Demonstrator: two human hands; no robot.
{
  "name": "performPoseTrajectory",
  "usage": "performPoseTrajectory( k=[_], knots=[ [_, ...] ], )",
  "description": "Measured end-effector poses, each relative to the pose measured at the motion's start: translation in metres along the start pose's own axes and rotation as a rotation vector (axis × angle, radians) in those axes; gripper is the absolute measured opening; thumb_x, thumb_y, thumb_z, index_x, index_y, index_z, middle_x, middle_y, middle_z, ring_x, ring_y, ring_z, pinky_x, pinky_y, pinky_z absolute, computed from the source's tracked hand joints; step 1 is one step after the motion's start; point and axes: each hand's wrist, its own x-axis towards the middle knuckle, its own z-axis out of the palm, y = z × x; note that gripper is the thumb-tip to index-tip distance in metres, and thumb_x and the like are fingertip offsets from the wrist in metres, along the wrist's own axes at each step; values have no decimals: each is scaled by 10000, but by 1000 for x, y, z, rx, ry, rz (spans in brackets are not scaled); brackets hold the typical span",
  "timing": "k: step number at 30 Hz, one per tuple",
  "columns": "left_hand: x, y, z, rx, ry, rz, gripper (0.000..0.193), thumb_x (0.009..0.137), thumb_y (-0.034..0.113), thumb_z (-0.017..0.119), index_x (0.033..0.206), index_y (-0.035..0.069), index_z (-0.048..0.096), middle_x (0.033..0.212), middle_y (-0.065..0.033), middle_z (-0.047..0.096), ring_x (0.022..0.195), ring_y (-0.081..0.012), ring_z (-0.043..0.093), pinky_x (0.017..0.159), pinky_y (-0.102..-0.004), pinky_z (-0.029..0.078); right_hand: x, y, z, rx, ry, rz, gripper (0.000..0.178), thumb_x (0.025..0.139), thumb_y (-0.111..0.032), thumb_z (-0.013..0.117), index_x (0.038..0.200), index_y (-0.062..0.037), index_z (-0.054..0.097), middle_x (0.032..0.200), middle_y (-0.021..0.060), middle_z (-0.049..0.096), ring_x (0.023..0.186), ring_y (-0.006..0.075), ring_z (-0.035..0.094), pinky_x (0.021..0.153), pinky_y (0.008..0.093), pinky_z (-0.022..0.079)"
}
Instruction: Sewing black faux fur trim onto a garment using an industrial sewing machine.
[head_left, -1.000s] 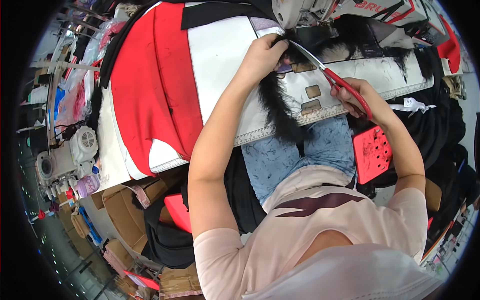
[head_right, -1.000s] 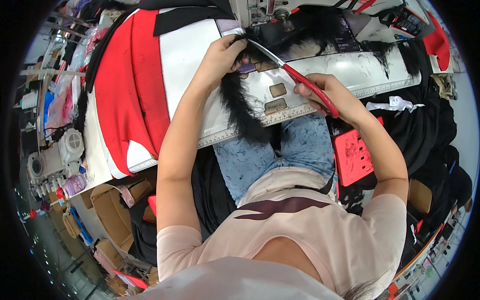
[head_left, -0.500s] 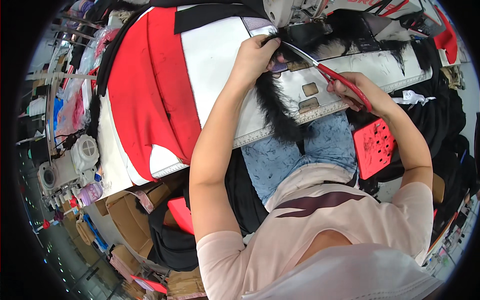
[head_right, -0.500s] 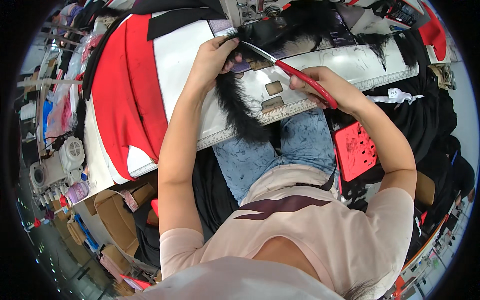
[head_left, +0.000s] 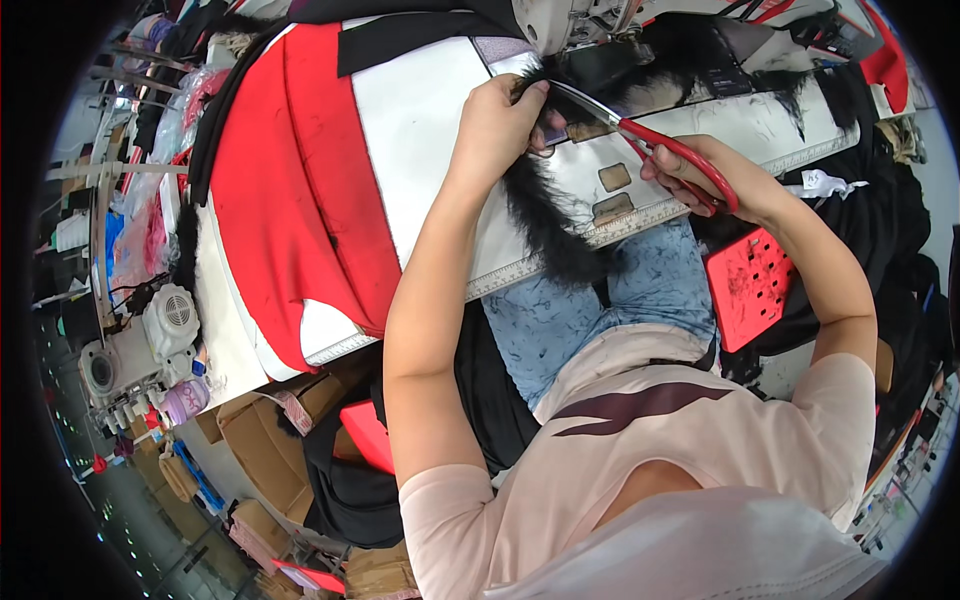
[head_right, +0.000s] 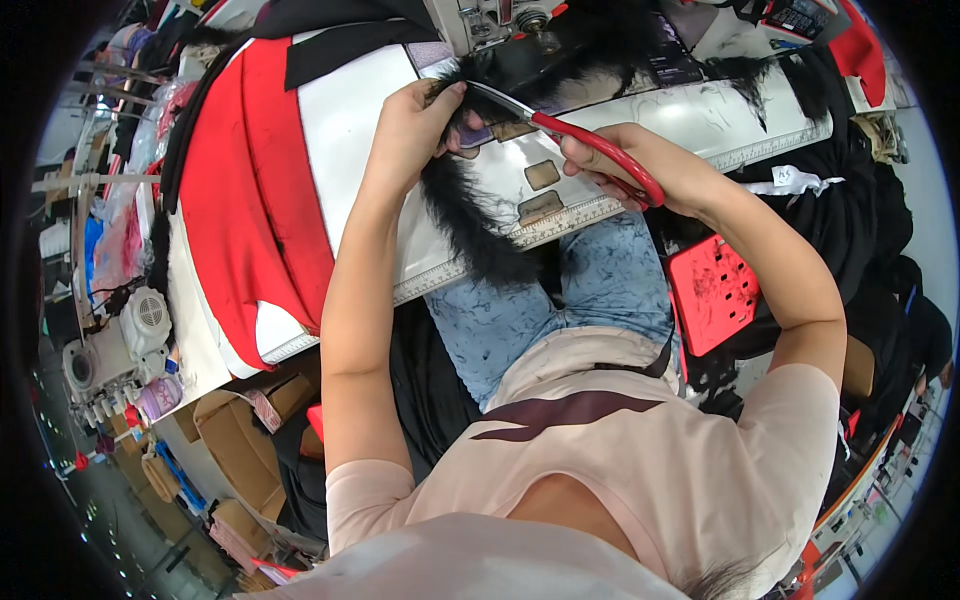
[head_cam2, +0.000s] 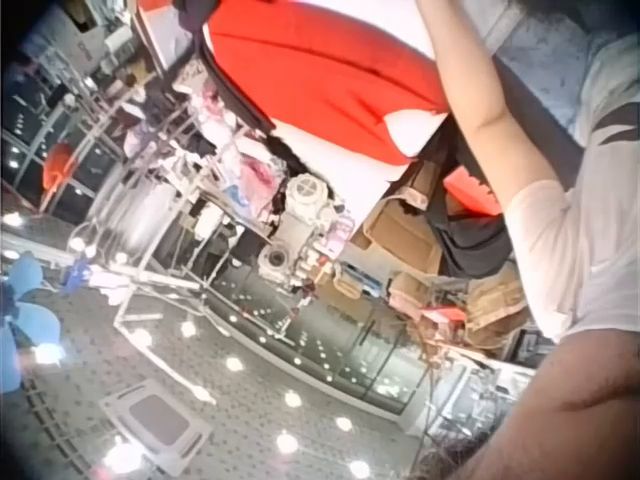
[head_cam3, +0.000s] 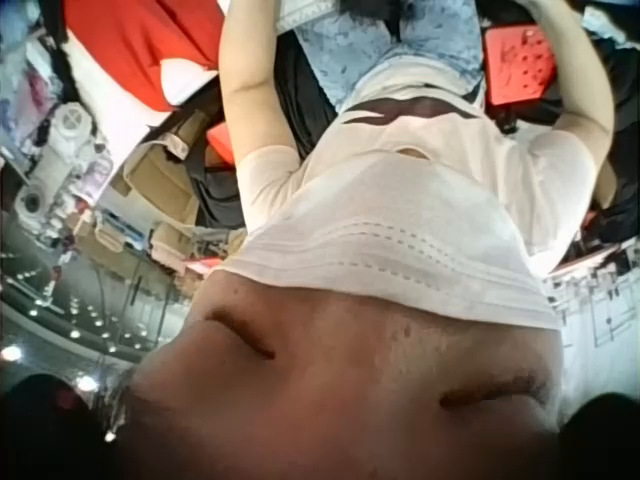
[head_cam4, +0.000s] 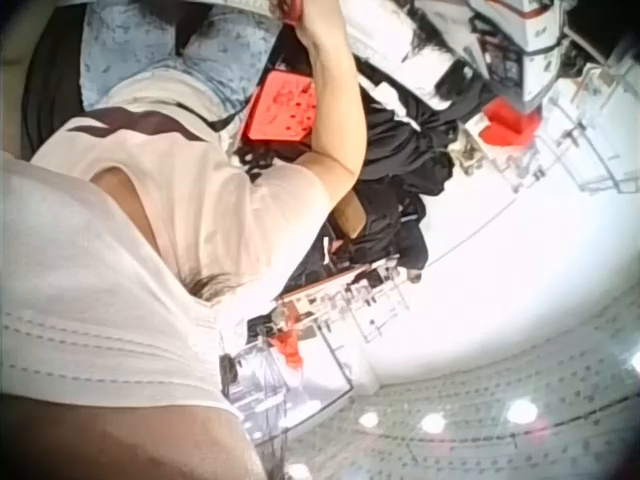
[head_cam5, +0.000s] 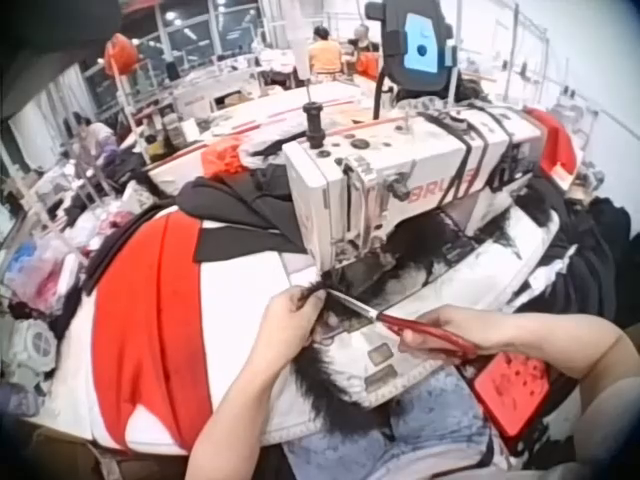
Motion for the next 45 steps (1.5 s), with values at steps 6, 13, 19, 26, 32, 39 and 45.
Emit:
performPoseTrajectory(
  k=[6, 13, 19, 26, 32, 39, 45],
  knots=[
    [5, -6, -1, 51, -37, 59, 208, 941, 124, 564, 905, -70, 630, 705, -84, 686, 486, -70, 510, 465, -236, 429, 6, -3, 4, -115, 22, -16, 663, 838, -676, 579, 837, -13, 568, 619, -28, 443, 453, 59, 416, 397, 214, 320],
    [3, -3, -8, -29, -79, -17, 208, 969, 172, 579, 912, -22, 622, 706, -40, 635, 496, -46, 389, 461, -206, 292, 13, -3, -4, -302, 72, -77, 638, 858, -658, 572, 732, -33, 546, 518, -32, 427, 394, 66, 415, 371, 229, 315],
    [-24, 5, -5, -40, -106, -59, 193, 975, 163, 549, 925, -12, 611, 692, -19, 610, 497, -41, 391, 449, -204, 305, 4, 4, -9, -204, 0, -52, 500, 912, -542, 585, 875, -43, 570, 554, -28, 439, 416, 73, 423, 395, 226, 326],
    [-88, 19, -20, 54, 45, -133, 282, 996, 129, 487, 1201, -36, 588, 661, 21, 534, 474, -11, 348, 434, -186, 252, -36, 37, -30, -282, -42, -129, 529, 926, -557, 533, 908, -29, 562, 566, -25, 447, 411, 83, 406, 396, 221, 307],
    [-100, 19, -8, 82, 74, -161, 267, 1004, 129, 465, 1181, -46, 560, 692, -10, 576, 492, -25, 372, 455, -189, 281, -70, 106, -45, 325, 573, -403, 470, 985, -495, 463, 1026, -35, 546, 659, -17, 497, 448, 74, 387, 410, 203, 307],
    [-86, 22, -1, 26, 31, -166, 229, 1001, 133, 459, 1085, -52, 564, 708, -52, 597, 503, -61, 400, 475, -213, 326, -76, 97, -34, 209, 18, -215, 813, 811, -822, 378, 988, -43, 531, 635, 6, 456, 465, 84, 380, 447, 227, 290],
    [-94, 21, 1, 13, 64, -170, 222, 1013, 169, 453, 1067, -11, 571, 723, -21, 585, 495, -44, 398, 459, -200, 284, -23, 33, -9, 58, -249, -130, 691, 888, -724, 423, 891, -47, 564, 637, -34, 456, 478, 57, 424, 438, 195, 332]
  ],
)
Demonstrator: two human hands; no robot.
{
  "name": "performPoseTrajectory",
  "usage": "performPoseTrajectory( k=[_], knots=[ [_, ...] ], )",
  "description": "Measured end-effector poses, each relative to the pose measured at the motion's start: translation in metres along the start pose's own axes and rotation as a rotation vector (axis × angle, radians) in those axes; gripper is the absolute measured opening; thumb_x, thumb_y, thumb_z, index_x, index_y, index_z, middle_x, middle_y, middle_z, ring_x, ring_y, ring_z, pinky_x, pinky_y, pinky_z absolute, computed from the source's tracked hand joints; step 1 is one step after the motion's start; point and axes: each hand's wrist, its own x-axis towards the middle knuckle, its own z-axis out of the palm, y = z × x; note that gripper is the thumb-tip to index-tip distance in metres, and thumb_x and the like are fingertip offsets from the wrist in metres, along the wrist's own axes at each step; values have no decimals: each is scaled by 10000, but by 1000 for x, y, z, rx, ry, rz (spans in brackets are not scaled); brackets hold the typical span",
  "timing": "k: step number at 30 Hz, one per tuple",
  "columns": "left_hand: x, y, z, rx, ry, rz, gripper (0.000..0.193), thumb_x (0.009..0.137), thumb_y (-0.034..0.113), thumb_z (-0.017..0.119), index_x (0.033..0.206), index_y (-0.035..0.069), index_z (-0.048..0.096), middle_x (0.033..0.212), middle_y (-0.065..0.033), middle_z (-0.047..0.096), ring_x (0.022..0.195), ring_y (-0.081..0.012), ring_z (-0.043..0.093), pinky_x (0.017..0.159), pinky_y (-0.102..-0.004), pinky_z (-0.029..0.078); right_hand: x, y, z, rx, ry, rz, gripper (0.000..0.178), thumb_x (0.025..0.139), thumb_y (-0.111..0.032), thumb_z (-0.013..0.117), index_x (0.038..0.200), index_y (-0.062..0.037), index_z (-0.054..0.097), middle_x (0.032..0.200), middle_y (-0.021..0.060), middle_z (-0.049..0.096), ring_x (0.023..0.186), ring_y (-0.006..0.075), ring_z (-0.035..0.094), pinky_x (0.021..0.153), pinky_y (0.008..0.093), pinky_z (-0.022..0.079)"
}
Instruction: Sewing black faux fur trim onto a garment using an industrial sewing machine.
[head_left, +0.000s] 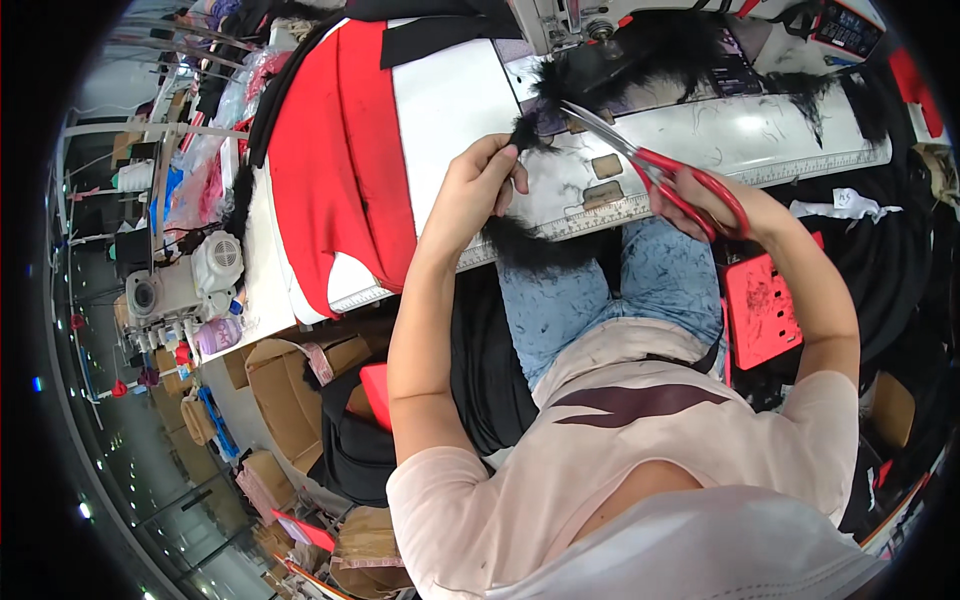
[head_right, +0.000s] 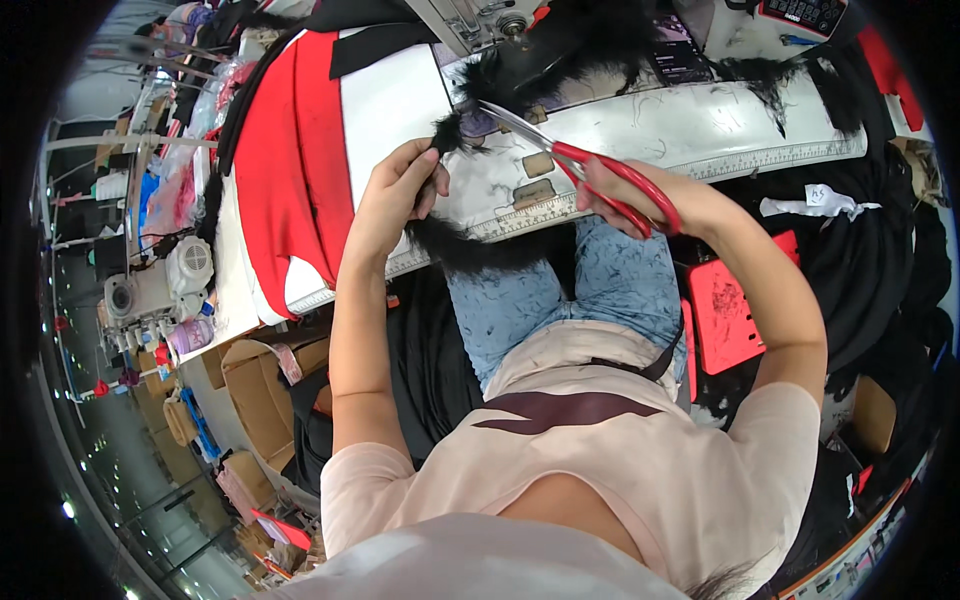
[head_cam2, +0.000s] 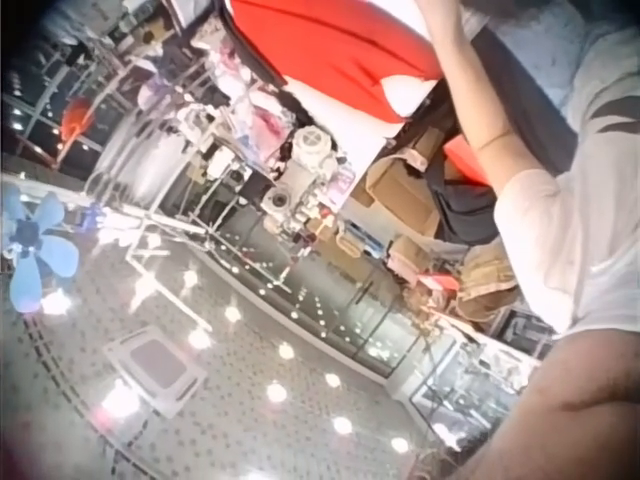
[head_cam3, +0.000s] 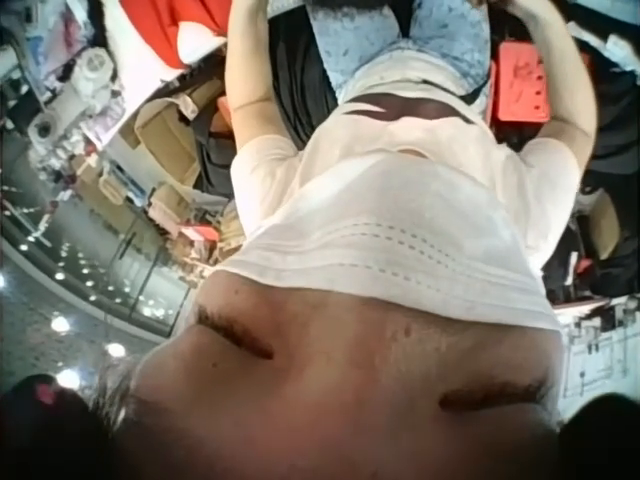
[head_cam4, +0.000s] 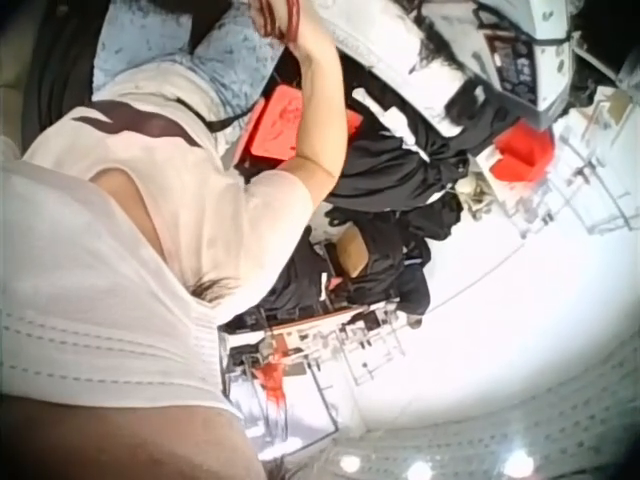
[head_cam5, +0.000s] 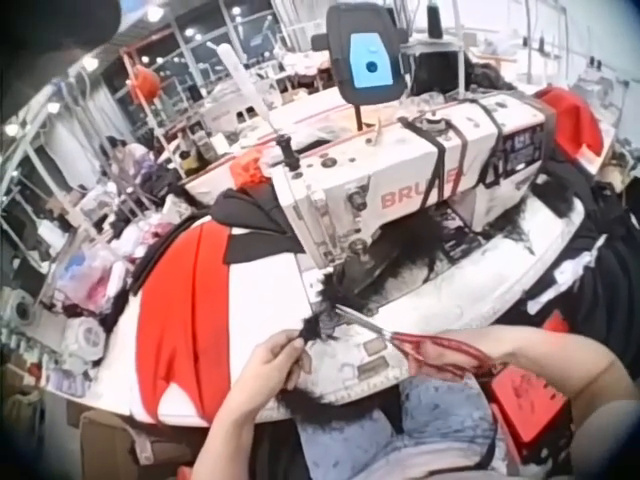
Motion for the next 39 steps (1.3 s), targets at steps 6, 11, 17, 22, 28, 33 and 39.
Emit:
performPoseTrajectory(
  k=[6, 11, 17, 22, 28, 33, 39],
  knots=[
    [0, -2, 0, 17, -49, 16, 228, 1019, 176, 444, 1102, -2, 559, 732, -29, 600, 493, -44, 424, 456, -191, 288, 26, -13, -8, -107, 6, 31, 555, 949, -567, 468, 833, -32, 555, 593, -19, 468, 434, 53, 417, 397, 213, 322],
    [-12, 4, -3, 2, -103, 8, 237, 1027, 176, 426, 1105, -19, 536, 741, -46, 624, 509, -57, 484, 455, -194, 317, -23, 12, -22, -99, 134, 101, 526, 902, -552, 549, 795, -37, 549, 539, -30, 442, 411, 61, 390, 400, 218, 287],
    [-9, 5, 0, 27, -150, -11, 243, 1032, 178, 412, 1113, -20, 529, 749, -52, 632, 512, -61, 499, 455, -190, 323, -30, 19, -17, -16, 110, 89, 525, 927, -542, 464, 895, -27, 563, 610, -18, 459, 505, 73, 431, 478, 219, 341],
    [-12, 6, 4, 18, -113, 11, 234, 1032, 174, 410, 1105, -14, 530, 752, -55, 635, 519, -63, 511, 455, -189, 328, 17, 7, -23, -72, -38, 45, 561, 909, -590, 504, 887, -33, 563, 672, -19, 483, 527, 55, 455, 473, 209, 355],
    [-15, 7, 4, 55, -149, 3, 248, 1042, 194, 402, 1134, -7, 514, 777, -58, 632, 531, -60, 518, 450, -172, 332, 22, -10, -22, -177, -33, 47, 531, 931, -562, 505, 857, -38, 553, 559, -37, 434, 441, 70, 419, 406, 219, 321],
    [-25, 1, 13, 452, -262, 410, 128, 937, 100, 568, 978, -17, 598, 874, -114, 642, 713, -197, 599, 650, -309, 479, -39, 46, -29, 66, 277, -109, 584, 882, -615, 561, 913, -32, 570, 576, -24, 468, 402, 72, 382, 380, 220, 296],
    [-11, 7, 62, 503, -304, 441, 208, 790, 17, 679, 994, -7, 644, 877, -129, 601, 791, -269, 588, 721, -346, 473, -111, 99, -89, 58, 1287, -201, 338, 941, -275, 633, 1124, 10, 624, 719, -58, 533, 573, 35, 441, 522, 195, 313]
  ],
)
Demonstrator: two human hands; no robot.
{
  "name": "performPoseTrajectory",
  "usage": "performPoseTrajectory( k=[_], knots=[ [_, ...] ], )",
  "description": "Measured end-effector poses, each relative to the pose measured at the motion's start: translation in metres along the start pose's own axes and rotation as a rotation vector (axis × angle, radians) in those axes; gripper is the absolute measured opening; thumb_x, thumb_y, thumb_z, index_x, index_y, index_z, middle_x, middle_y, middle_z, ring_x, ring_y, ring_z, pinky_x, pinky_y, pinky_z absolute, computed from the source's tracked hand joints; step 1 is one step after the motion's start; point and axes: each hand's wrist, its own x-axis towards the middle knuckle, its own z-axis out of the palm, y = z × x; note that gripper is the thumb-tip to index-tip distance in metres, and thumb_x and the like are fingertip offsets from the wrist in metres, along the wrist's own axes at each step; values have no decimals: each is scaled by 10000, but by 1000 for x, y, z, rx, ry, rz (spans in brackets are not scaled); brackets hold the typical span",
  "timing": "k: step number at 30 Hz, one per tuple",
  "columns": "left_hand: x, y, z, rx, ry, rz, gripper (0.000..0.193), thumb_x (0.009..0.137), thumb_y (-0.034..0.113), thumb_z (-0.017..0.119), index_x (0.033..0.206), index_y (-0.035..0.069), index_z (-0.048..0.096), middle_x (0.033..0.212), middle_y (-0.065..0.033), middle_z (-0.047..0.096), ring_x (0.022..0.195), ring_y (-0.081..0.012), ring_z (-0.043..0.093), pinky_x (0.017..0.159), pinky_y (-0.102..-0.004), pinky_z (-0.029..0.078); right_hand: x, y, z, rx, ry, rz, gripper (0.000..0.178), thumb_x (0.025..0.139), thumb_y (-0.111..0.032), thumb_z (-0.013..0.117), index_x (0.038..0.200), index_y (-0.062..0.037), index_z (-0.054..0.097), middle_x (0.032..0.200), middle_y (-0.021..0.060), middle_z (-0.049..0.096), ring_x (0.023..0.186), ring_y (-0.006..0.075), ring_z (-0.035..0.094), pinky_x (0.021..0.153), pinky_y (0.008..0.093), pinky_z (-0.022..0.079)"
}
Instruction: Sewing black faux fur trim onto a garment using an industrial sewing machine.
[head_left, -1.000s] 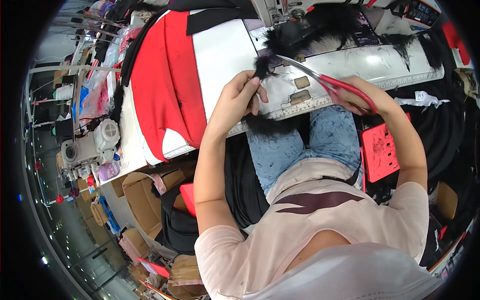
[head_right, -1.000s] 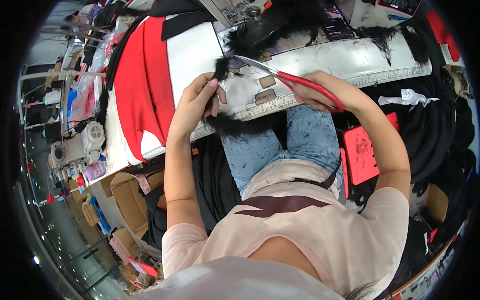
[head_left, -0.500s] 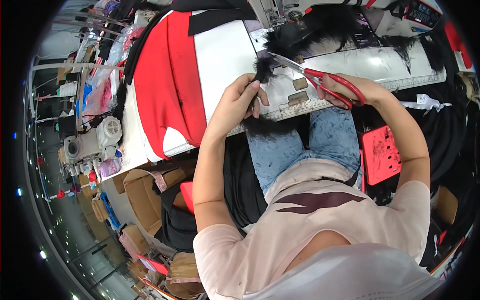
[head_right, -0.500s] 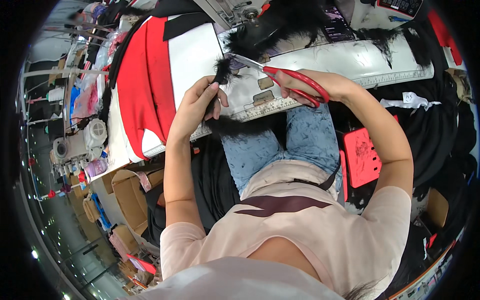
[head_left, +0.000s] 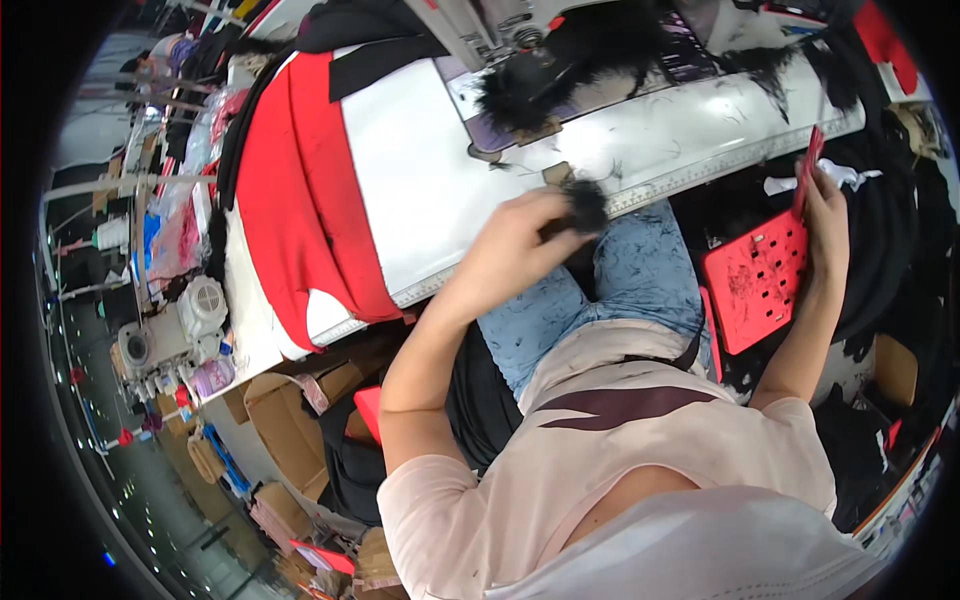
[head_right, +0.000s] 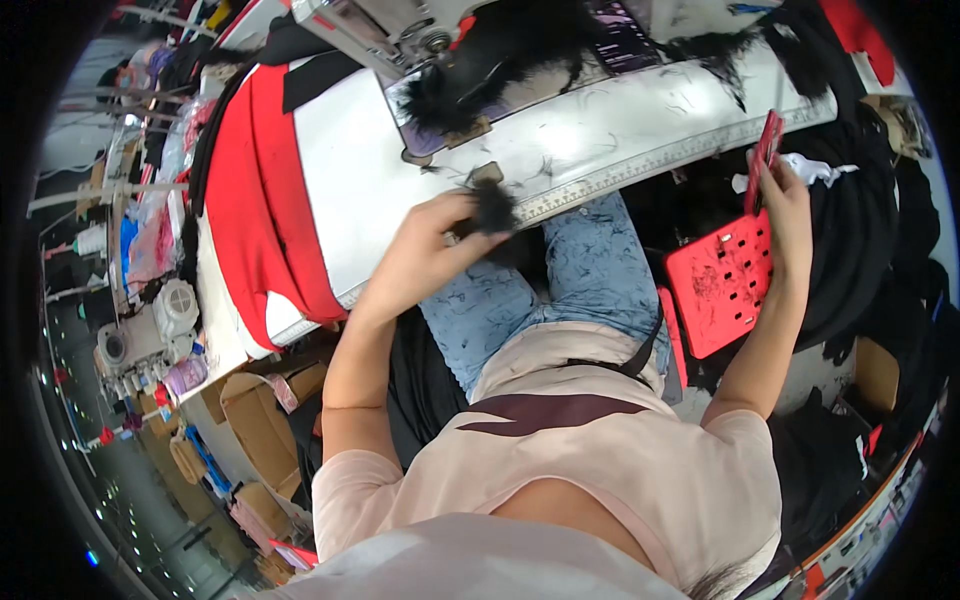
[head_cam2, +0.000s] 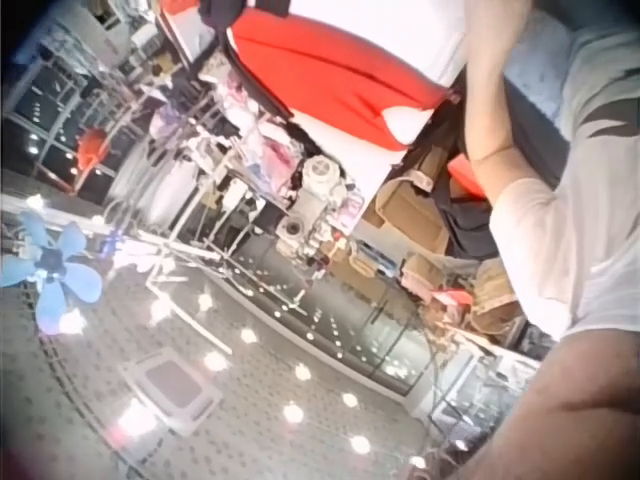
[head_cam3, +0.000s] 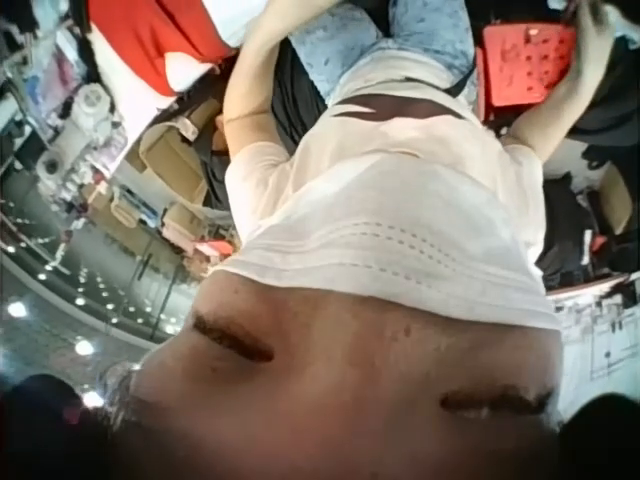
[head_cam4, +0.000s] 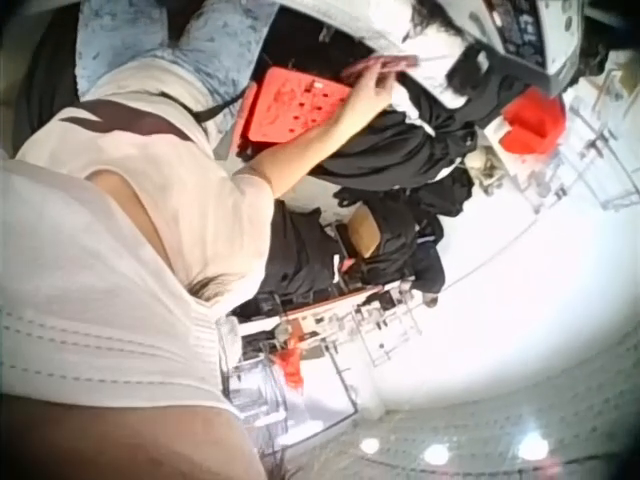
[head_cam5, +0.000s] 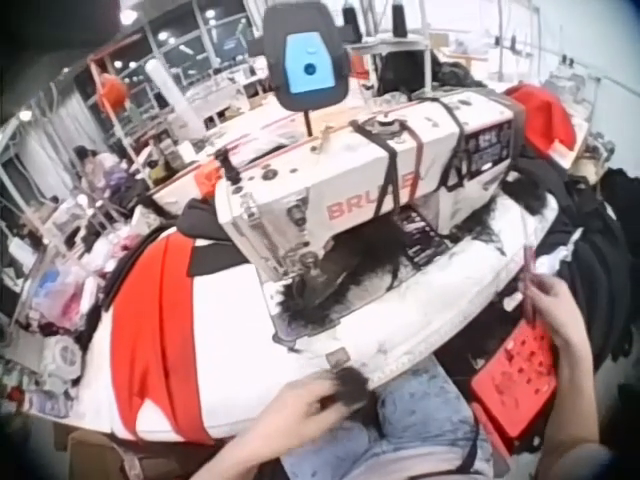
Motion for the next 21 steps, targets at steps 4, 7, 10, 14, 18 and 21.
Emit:
performPoseTrajectory(
  k=[4, 7, 10, 14, 18, 21],
  knots=[
    [40, 33, 46, -116, -64, 292, 113, 803, 53, 639, 877, -22, 599, 883, -189, 589, 856, -396, 577, 748, -437, 474, 90, 35, -68, -428, 11, -103, 396, 873, -286, 709, 1088, 34, 616, 854, 55, 626, 726, 90, 576, 621, 230, 442],
    [50, 46, 65, -189, -67, 315, 161, 792, 77, 658, 828, -50, 567, 826, -214, 578, 814, -418, 577, 705, -457, 467, 134, 35, -55, -884, 430, -417, 601, 800, -378, 753, 1127, 84, 551, 976, 262, 639, 905, 400, 640, 809, 419, 500],
    [52, 52, 70, -220, -48, 283, 227, 776, 108, 690, 781, -74, 554, 760, -235, 571, 742, -425, 581, 647, -466, 456, 172, 34, -54, -893, 375, -461, 500, 808, -276, 711, 1124, 75, 547, 1042, 302, 628, 985, 442, 615, 846, 446, 485],
    [55, 50, 69, -278, 9, 207, 242, 791, 128, 698, 751, -72, 569, 718, -236, 575, 682, -418, 577, 607, -439, 454, 173, 23, -37, -1145, 433, -514, 342, 864, -212, 649, 1082, 49, 610, 1042, 262, 642, 979, 424, 602, 829, 447, 491],
    [69, 42, 81, -268, 135, 226, 260, 813, 180, 710, 798, -58, 607, 707, -218, 584, 644, -389, 579, 583, -409, 455, 40, -65, 32, -154, -42, -577, 426, 853, -179, 670, 1223, 18, 593, 1089, 162, 657, 1065, 252, 598, 908, 368, 461],
    [66, 43, 69, -303, 140, 128, 215, 859, 113, 689, 1046, 7, 678, 894, -116, 717, 828, -223, 689, 758, -319, 524, -35, -55, 73, 258, -710, -227, 346, 869, -148, 647, 1174, 14, 623, 1100, 114, 644, 1056, 174, 580, 805, 270, 451]
  ],
)
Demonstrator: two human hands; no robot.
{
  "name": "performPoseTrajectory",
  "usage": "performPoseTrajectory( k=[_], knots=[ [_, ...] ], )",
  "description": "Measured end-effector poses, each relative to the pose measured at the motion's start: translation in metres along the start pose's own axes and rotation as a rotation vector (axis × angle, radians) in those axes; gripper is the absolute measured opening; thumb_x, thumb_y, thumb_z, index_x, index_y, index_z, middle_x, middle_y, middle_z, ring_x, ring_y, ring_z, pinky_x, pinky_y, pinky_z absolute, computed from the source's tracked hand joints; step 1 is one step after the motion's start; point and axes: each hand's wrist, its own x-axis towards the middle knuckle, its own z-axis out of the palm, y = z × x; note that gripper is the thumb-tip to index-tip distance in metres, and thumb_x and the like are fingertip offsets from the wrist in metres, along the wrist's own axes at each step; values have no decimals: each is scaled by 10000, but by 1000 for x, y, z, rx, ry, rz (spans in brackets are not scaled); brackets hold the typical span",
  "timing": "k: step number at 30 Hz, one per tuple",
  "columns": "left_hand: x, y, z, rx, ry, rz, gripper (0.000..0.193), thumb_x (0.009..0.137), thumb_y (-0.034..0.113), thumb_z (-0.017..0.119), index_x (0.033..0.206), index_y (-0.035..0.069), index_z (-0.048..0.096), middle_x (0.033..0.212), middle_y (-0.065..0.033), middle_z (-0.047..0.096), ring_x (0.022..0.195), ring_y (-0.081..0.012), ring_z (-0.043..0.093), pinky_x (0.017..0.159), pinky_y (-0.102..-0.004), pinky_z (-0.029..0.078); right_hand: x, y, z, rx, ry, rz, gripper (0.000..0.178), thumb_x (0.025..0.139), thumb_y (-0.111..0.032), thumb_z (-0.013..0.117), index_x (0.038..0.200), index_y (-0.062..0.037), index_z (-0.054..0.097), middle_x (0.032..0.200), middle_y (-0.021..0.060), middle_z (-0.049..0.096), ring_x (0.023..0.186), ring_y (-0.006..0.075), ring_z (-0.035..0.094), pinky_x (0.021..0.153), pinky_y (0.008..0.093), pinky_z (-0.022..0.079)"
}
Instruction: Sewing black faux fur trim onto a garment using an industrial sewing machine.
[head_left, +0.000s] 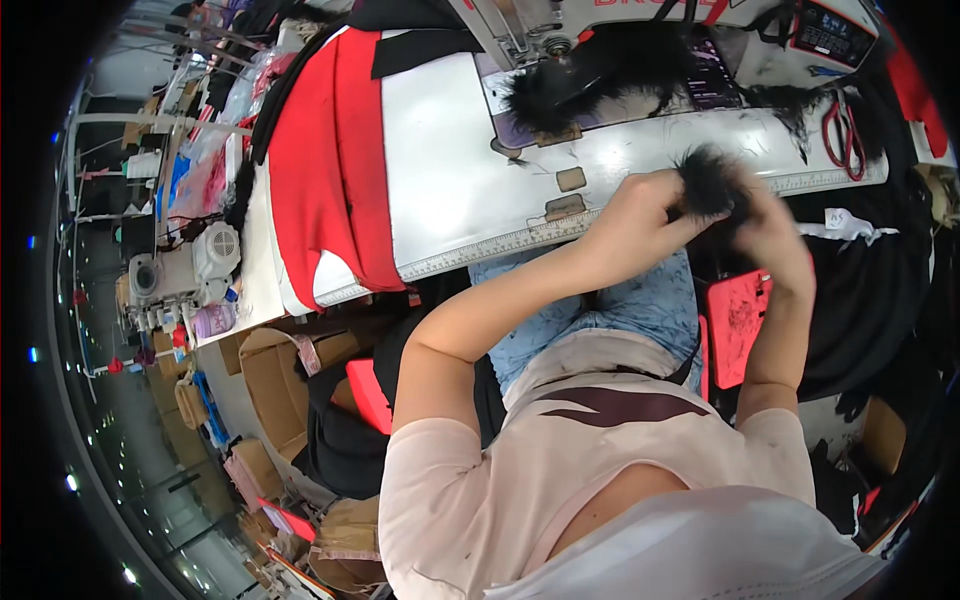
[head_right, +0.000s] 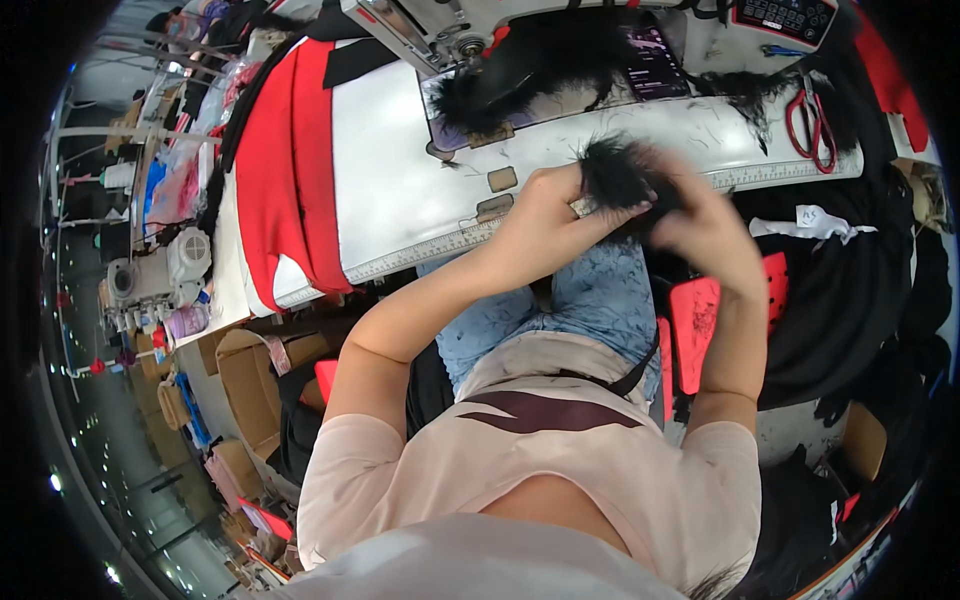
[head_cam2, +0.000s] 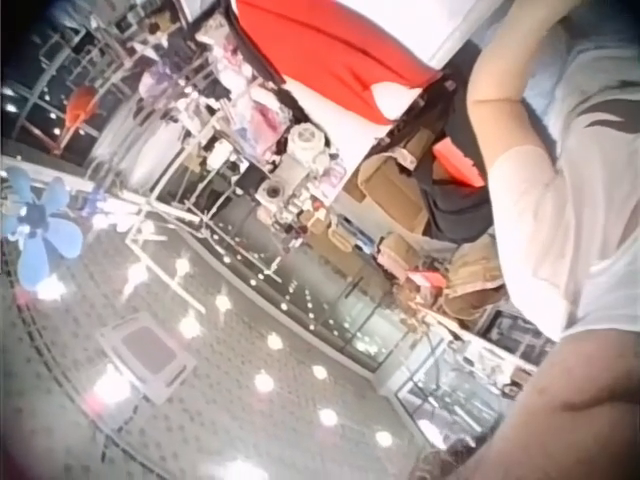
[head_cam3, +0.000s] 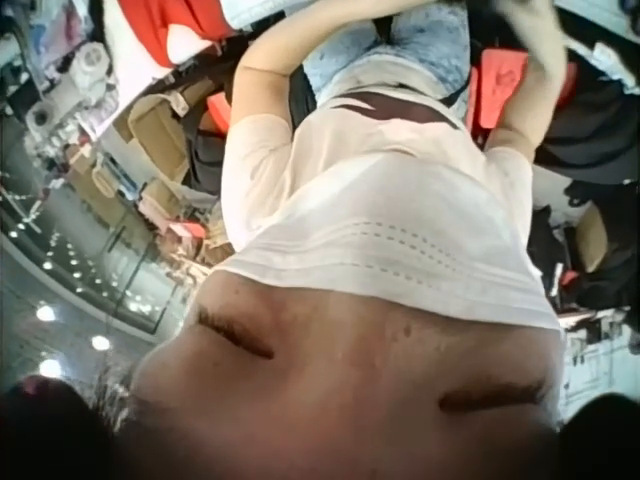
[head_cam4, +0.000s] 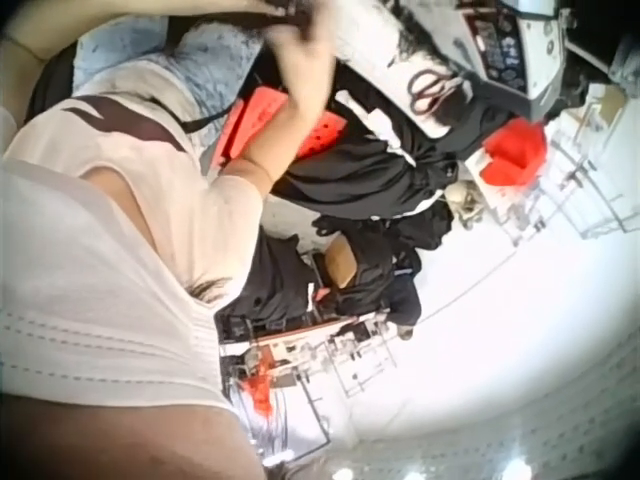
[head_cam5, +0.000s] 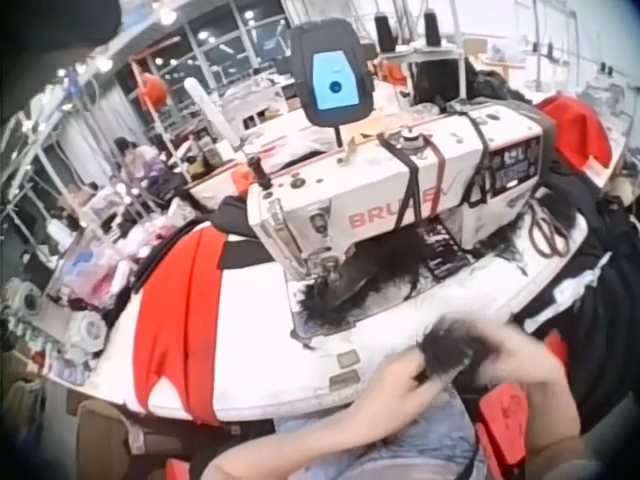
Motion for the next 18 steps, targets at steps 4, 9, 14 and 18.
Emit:
performPoseTrajectory(
  k=[4, 9, 14, 18],
  knots=[
    [-15, 6, -33, 197, 1, 127, 186, 843, 139, 693, 983, 17, 685, 881, -120, 700, 836, -249, 670, 739, -337, 509, 5, -2, -22, -289, -512, 273, 331, 800, 5, 523, 1104, -2, 654, 845, 74, 647, 751, 150, 619, 704, 261, 495],
    [-42, -26, -132, 504, 515, -29, 122, 872, 100, 642, 941, 10, 687, 869, -112, 709, 785, -243, 688, 701, -317, 511, 21, -43, -27, -938, -198, -335, 324, 661, 48, 621, 981, 15, 659, 827, 160, 602, 719, 340, 608, 676, 325, 484],
    [-25, -54, -169, 643, 582, -12, 167, 912, 134, 636, 975, -14, 680, 848, -107, 725, 794, -161, 694, 729, -272, 505, 81, 12, 68, -1071, -19, -769, 532, 566, 6, 692, 1085, -99, 640, 950, 70, 604, 756, 276, 639, 617, 372, 505],
    [-20, -61, -166, 817, 472, 123, 114, 890, 105, 644, 932, 11, 691, 821, -98, 713, 785, -206, 690, 706, -290, 501, 137, 47, 125, -1161, 48, -698, 580, 584, -12, 670, 1154, -84, 592, 988, 74, 610, 726, 244, 651, 601, 331, 522]
  ],
)
